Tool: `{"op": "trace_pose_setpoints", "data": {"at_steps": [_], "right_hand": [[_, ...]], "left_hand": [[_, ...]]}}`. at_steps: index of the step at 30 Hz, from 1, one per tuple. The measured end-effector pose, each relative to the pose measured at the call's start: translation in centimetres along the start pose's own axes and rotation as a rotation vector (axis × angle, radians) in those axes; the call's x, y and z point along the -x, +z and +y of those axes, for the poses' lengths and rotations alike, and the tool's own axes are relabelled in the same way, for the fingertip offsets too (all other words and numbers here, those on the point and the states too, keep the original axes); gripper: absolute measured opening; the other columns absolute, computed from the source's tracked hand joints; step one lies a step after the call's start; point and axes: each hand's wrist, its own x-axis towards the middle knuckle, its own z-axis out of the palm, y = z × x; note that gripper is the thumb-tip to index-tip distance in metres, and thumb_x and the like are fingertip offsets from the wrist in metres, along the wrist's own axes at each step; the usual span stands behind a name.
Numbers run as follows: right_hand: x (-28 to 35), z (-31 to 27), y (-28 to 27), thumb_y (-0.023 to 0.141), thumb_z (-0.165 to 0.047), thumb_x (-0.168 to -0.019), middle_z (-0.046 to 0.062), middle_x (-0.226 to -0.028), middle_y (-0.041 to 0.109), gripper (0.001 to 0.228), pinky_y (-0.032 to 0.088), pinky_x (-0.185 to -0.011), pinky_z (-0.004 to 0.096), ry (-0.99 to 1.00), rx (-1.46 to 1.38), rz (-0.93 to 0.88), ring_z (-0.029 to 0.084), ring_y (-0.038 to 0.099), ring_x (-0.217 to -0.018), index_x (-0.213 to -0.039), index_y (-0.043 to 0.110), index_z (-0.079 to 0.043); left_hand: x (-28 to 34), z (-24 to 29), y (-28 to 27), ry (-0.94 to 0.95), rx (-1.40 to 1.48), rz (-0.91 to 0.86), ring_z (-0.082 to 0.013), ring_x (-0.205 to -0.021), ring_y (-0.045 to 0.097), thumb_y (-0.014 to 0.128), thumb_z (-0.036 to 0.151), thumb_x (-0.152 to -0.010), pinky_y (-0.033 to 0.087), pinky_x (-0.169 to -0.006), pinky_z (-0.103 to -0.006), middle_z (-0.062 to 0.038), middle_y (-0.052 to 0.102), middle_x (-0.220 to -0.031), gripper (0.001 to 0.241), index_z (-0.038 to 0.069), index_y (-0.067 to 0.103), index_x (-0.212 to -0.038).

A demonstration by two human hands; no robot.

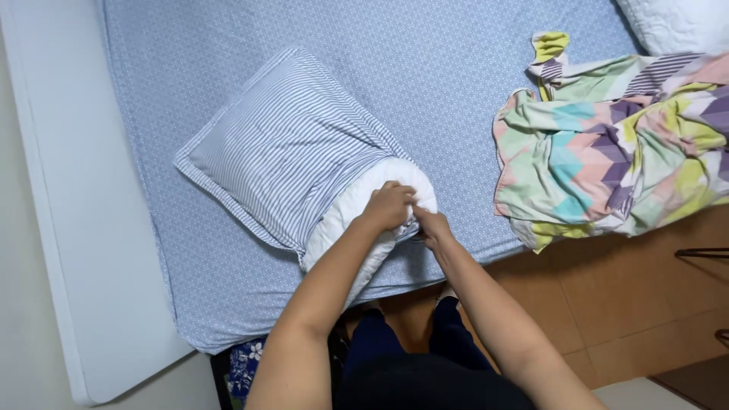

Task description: The person puts a blue and white striped pillowcase onto a white pillow on a bed. They align the corners, pull the fabric over the pillow, and smooth the surface. The person then places the pillow on the bed and briefly handles a folded striped cloth.

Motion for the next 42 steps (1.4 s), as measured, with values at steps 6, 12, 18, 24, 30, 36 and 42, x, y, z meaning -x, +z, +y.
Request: {"op": "trace_pose_setpoints", "data": {"at_steps": [6,12,18,24,30,36,42], "right_hand": [[7.9,-0.6,0.0,0.074,-0.004,-0.082,0.013,-0.093,0.073,0.03,0.055,-0.07,0.036,-0.118,0.096,-0.108,0.022,0.069,-0.079,-0.107,0.065,0.009],[9.8,-0.7,-0.4,0.07,-0.009,-0.083,0.005,-0.096,0.074,0.025,0.052,-0.08,0.028,-0.301,0.409,-0.19,0.016,0.066,-0.088,-0.108,0.068,-0.002],[7.9,-2.4,0.4,0.072,-0.022,-0.085,0.006,-0.081,0.072,0.019,0.056,-0.066,0.034,-0.302,0.967,-0.007,0.016,0.068,-0.071,-0.097,0.067,-0.008],[5.6,-1.7,-0.6,0.084,-0.025,-0.086,0.012,-0.065,0.061,0.038,0.048,-0.054,0.037,-0.703,1.106,0.194,0.02,0.059,-0.057,-0.078,0.058,0.002],[6.3,-1.6,-1.5,0.07,-0.008,-0.089,0.003,-0.086,0.064,0.016,0.056,-0.062,0.027,-0.246,0.509,-0.003,0.012,0.062,-0.073,-0.1,0.068,0.003],[11.0,3.7,-0.8,0.062,-0.001,-0.091,-0.001,-0.106,0.069,0.042,0.047,-0.063,0.026,-0.388,0.348,0.12,0.01,0.059,-0.081,-0.132,0.056,-0.005],[6.9,13.5,-1.9,0.052,0.002,-0.096,0.011,-0.125,0.065,0.051,0.06,-0.079,0.038,0.067,0.095,0.086,0.022,0.068,-0.098,-0.145,0.042,-0.01]], "left_hand": [[1.2,-5.9,6.9,-0.138,-0.045,-0.259,-0.0281,-0.128,0.057,0.06,0.01,-0.085,0.045,-0.107,-0.0421,-0.009,0.068,-0.129,0.037,0.025,0.081,-0.111],[-2.9,-8.4,16.1,0.007,-0.077,-0.403,-0.0353,-0.12,0.063,0.068,0.021,-0.088,0.049,-0.103,-0.0419,-0.019,0.066,-0.128,0.03,0.006,0.075,-0.114],[-2.2,-7.8,15.9,-0.071,0.169,-0.35,-0.035,-0.114,0.068,0.066,0.014,-0.086,0.053,-0.097,-0.0408,-0.021,0.071,-0.122,0.037,0.003,0.069,-0.121],[6.9,0.0,10.0,-0.365,0.8,0.275,-0.0245,-0.112,0.065,0.052,0.013,-0.099,0.05,-0.094,-0.0362,-0.015,0.07,-0.125,0.035,0.01,0.065,-0.132],[21.7,1.1,5.6,-0.442,0.613,0.44,-0.0274,-0.103,0.073,0.066,0.025,-0.097,0.057,-0.09,-0.0387,-0.015,0.077,-0.109,0.029,0.009,0.07,-0.121],[29.1,-3.4,4.3,-0.472,0.146,0.222,-0.0484,-0.107,0.058,0.087,0.034,-0.075,0.051,-0.081,-0.0491,-0.029,0.057,-0.117,0.073,0.003,0.045,-0.127],[26.3,-10.9,13.1,-0.379,0.253,-0.025,-0.0466,-0.115,0.062,0.079,0.036,-0.086,0.053,-0.095,-0.0494,-0.029,0.059,-0.125,0.07,0.003,0.043,-0.135]]}}
